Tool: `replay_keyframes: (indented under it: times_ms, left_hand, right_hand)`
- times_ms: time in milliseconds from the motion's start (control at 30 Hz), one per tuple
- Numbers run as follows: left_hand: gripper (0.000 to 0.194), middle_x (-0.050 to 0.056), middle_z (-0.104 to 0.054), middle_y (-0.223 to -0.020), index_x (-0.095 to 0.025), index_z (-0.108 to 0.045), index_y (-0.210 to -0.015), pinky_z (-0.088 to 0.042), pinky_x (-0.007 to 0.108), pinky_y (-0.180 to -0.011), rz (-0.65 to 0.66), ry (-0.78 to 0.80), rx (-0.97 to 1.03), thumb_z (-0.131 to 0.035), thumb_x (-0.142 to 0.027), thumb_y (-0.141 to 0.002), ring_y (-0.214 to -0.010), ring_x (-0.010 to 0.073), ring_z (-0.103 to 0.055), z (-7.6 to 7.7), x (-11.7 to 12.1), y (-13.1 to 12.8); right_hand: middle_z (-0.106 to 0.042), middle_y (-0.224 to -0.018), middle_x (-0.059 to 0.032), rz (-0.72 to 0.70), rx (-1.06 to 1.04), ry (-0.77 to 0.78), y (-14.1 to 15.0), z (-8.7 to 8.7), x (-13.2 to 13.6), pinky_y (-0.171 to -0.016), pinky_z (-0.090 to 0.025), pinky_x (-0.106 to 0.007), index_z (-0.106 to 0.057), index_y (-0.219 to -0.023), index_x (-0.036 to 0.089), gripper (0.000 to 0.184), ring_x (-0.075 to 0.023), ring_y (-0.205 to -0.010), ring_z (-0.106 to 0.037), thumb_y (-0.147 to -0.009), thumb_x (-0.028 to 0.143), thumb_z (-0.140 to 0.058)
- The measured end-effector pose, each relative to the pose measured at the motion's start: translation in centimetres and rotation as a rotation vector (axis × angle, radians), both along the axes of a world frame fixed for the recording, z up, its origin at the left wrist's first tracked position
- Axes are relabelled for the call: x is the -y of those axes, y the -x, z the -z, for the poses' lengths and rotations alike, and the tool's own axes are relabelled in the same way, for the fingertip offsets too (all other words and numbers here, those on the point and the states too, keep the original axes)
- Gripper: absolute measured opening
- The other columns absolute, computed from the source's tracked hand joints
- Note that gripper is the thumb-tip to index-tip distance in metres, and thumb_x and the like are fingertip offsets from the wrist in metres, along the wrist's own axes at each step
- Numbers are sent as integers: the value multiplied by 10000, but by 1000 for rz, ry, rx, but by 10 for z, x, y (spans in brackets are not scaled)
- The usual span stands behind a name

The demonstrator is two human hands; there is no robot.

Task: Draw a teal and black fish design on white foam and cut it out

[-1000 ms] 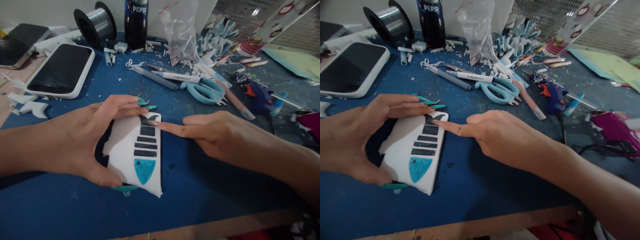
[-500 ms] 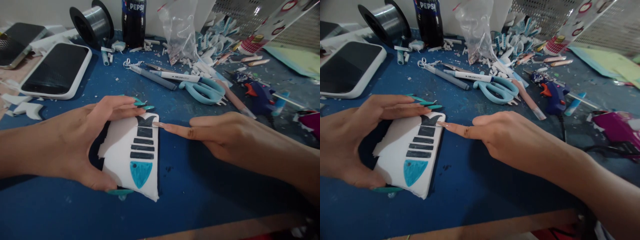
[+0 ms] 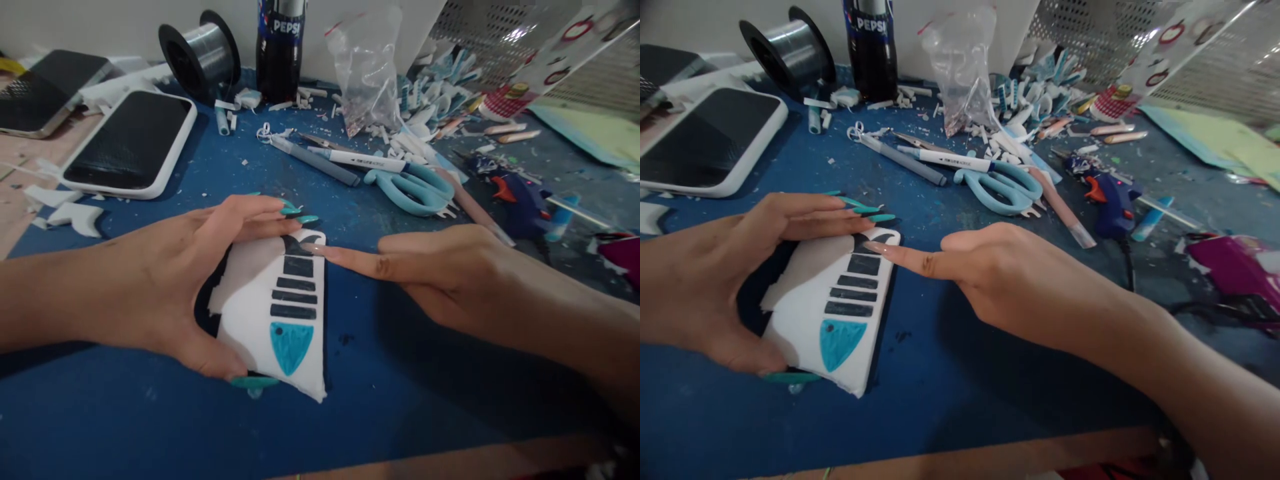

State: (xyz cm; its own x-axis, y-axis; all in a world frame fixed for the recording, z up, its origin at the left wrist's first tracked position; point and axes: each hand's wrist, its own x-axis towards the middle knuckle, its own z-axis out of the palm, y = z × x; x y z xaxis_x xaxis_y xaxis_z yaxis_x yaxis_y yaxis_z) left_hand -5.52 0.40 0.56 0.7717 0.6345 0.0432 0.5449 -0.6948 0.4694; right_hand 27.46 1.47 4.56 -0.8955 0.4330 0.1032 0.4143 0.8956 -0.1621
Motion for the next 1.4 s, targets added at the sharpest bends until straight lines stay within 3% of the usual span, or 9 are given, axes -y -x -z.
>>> replay_keyframes:
  times_ms: [300,433,933,1233,1400]
  left_hand:
    - [1228,117,-382,-1686,-296,-62,-1643,-564,490,-1102,33,-42,-28,-737,-769,-733,-1493,459,-448,0,-2,-2]
    - [1222,81,-385,-1687,-321,-62,-1641,-547,474,-1123,20,-49,-11,-742,-760,-725,-1479,438,-477,1,-2,-4]
    - [1174,121,-404,-1670,-274,-78,-1633,-570,491,-1087,26,-89,-31,-686,-784,-768,-1469,440,-484,0,0,-4]
    - [1192,118,-401,-1666,-273,-85,-1630,-554,556,-1074,39,-89,-27,-675,-825,-753,-1487,475,-436,0,-2,-4]
    - [1117,105,-358,-1689,-241,-82,-1622,-517,510,-1123,15,-49,-58,-658,-740,-805,-1507,444,-410,-2,0,-4]
  right_hand:
    - [-399,-601,60,26,49,58,7,1,-2,-503,-329,-200,-627,-1478,211,715,-85,-487,-448,-880,-56,-340]
    - [-402,-599,59,18,22,79,6,1,-2,-504,-328,-205,-624,-1483,222,711,-89,-492,-442,-892,-54,-342]
    - [-372,-608,60,15,33,34,6,3,-2,-505,-310,-220,-602,-1503,240,720,-97,-488,-421,-902,-50,-330]
    - [-391,-604,51,9,65,18,8,2,-4,-502,-297,-233,-607,-1501,249,708,-112,-486,-416,-914,-35,-331]
    - [-365,-606,54,26,132,14,17,0,-1,-479,-238,-228,-616,-1494,216,736,-104,-473,-358,-860,-68,-374]
